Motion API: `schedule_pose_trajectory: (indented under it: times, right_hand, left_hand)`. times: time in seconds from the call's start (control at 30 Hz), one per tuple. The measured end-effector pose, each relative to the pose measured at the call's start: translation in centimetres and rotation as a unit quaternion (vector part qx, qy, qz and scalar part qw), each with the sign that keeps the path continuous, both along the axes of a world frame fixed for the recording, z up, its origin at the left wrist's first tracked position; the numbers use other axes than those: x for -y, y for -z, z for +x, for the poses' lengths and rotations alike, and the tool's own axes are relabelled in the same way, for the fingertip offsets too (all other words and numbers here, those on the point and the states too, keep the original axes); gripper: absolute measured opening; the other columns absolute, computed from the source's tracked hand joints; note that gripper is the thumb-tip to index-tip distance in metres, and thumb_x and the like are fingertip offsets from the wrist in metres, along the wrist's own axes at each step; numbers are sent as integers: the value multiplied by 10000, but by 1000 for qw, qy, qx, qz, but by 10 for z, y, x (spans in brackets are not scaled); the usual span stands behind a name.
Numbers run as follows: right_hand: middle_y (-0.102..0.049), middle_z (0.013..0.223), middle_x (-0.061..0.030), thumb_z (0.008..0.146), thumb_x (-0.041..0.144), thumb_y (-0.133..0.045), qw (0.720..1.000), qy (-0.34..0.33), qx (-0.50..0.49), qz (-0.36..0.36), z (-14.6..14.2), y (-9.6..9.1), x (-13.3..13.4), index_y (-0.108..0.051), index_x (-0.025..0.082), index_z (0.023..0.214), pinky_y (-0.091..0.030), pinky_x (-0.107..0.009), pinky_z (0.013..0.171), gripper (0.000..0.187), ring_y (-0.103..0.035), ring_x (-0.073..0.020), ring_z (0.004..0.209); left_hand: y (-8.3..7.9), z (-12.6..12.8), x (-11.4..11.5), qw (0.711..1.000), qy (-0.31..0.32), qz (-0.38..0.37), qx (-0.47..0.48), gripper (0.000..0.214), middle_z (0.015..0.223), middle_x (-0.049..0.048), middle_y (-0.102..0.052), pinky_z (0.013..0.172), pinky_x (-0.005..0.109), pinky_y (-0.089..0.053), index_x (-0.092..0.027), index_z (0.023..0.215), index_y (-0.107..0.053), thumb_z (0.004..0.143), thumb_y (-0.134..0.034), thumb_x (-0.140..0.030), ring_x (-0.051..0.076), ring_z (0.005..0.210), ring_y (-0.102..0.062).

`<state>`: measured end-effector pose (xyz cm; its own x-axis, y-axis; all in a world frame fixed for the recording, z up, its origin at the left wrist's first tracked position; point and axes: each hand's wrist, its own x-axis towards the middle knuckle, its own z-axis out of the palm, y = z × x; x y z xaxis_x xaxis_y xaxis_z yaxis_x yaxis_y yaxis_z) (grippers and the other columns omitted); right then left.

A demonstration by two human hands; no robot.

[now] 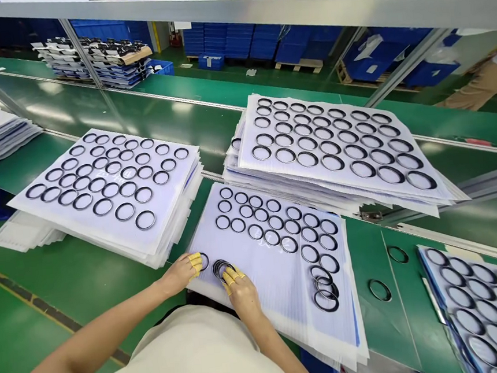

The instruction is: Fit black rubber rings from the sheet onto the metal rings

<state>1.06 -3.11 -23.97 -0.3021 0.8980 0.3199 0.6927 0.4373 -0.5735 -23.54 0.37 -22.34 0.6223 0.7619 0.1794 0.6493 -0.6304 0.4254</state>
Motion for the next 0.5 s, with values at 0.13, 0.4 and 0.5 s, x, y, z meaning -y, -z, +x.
schedule_pose_trajectory:
  times: [0.13,0.4,0.5]
  right_hand:
    - [-709,1125,-138,918,127,-484,997,28,67,31,17,6,7,-710,137,1072,-538,-460,952,273,-637,-283,1106]
    - [-683,1191,-103,932,140,-464,986,66,146,40,41,4,25,-688,169,1130,-527,-449,974,300,-566,-275,1207]
    - [-695,1159,-114,934,143,-456,982,85,166,37,51,2,31,-691,167,1125,-524,-476,966,304,-553,-293,1217]
  left_hand:
    - [2,-6,-1,1000,10,11,-19,224,1196,115,-659,986,460,-457,-153,1093,-652,923,-506,-170,265,1216,-531]
    - [0,38,-5,998,62,13,-27,214,1140,71,-675,1006,423,-436,-206,1095,-649,891,-583,-194,226,1221,-514]
    - [2,47,-8,997,67,13,-36,135,1011,57,-698,1000,425,-428,-198,992,-671,882,-594,-185,224,1177,-536]
